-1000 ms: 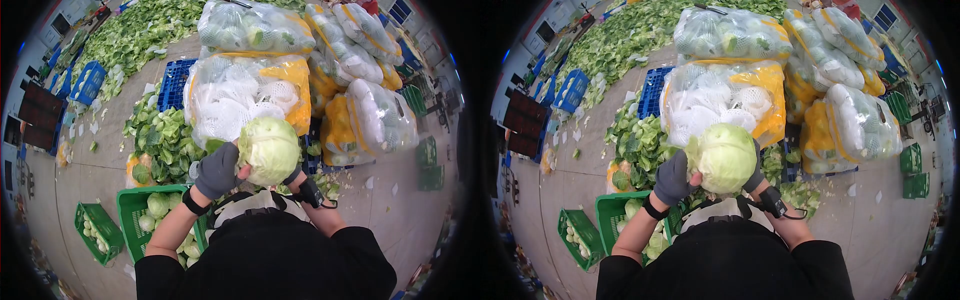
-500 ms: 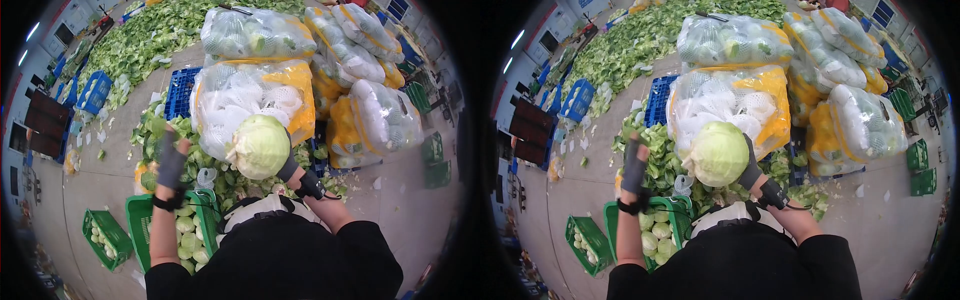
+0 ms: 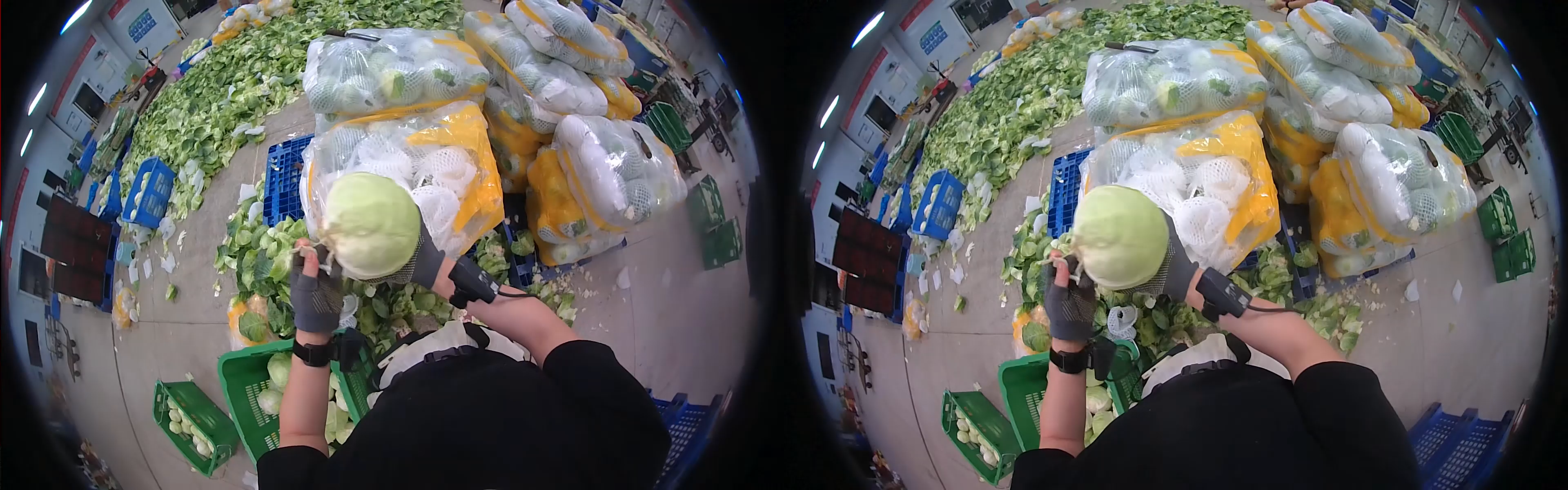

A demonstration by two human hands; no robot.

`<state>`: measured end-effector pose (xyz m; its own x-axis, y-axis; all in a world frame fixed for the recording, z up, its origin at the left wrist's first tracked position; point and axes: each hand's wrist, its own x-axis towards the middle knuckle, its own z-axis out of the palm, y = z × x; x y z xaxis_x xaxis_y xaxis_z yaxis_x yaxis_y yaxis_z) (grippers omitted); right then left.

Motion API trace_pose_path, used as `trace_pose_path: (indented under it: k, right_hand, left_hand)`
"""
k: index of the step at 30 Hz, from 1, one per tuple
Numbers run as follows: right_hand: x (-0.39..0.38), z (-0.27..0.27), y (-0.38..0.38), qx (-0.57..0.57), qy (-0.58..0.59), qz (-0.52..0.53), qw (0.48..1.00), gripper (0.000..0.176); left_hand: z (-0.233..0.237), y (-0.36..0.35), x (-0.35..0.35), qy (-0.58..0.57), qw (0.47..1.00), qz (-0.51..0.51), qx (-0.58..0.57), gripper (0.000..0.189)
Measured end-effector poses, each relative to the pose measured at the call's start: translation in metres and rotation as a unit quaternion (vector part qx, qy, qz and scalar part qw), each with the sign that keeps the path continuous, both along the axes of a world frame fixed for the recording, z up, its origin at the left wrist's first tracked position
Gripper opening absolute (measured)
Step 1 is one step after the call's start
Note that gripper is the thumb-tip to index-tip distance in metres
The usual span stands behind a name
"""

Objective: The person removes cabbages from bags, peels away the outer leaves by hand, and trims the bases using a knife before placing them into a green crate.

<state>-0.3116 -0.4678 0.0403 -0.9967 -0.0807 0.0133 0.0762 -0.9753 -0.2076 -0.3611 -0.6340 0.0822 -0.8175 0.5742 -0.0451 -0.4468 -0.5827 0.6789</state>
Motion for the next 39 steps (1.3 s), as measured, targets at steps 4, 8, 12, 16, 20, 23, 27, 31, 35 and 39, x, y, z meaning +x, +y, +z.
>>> trace_pose_path:
  k: [4,8,12,16,20,23,27,31,35,39]
  right_hand:
    - [-0.007,-0.014,0.013,-0.025,0.052,-0.003,0.998,0.052]
    - [0.006,-0.001,0.046,0.024,0.015,0.048,0.998,0.048]
    - [0.002,-0.026,0.071,0.208,-0.079,0.09,0.971,0.04]
    - [0.025,0.034,0.075,0.322,-0.061,0.005,0.945,0.038]
    - [0.032,0.029,0.039,0.085,-0.111,-0.078,0.987,0.059]
    - [0.054,0.032,0.018,-0.004,-0.013,-0.174,0.985,0.07]
    - [0.08,0.046,0.051,0.025,0.015,-0.124,0.992,0.072]
    - [0.104,0.05,0.061,0.095,-0.063,-0.124,0.986,0.076]
    - [0.124,0.038,0.063,0.062,-0.025,-0.135,0.989,0.069]
    - [0.13,0.029,0.07,0.02,-0.056,-0.146,0.987,0.063]
  left_hand:
    - [-0.012,-0.016,-0.028,0.109,0.994,0.011,0.013,0.036]
    - [-0.005,-0.026,-0.056,0.25,0.921,0.133,-0.268,0.073]
    - [-0.001,0.012,-0.045,0.332,0.924,-0.122,-0.147,0.099]
    - [-0.002,0.03,-0.023,0.223,0.972,-0.069,0.007,0.092]
    - [0.011,0.053,0.016,0.299,0.943,0.142,0.017,0.09]
    - [0.007,0.06,0.032,0.363,0.92,0.147,-0.024,0.09]
    - [0.023,0.048,0.014,0.535,0.83,0.012,-0.157,0.066]
    - [0.046,0.049,0.008,0.618,0.763,-0.007,-0.189,0.056]
    - [0.05,0.058,0.021,0.656,0.718,0.066,-0.223,0.04]
    - [0.048,0.074,0.03,0.747,0.618,0.175,-0.17,0.02]
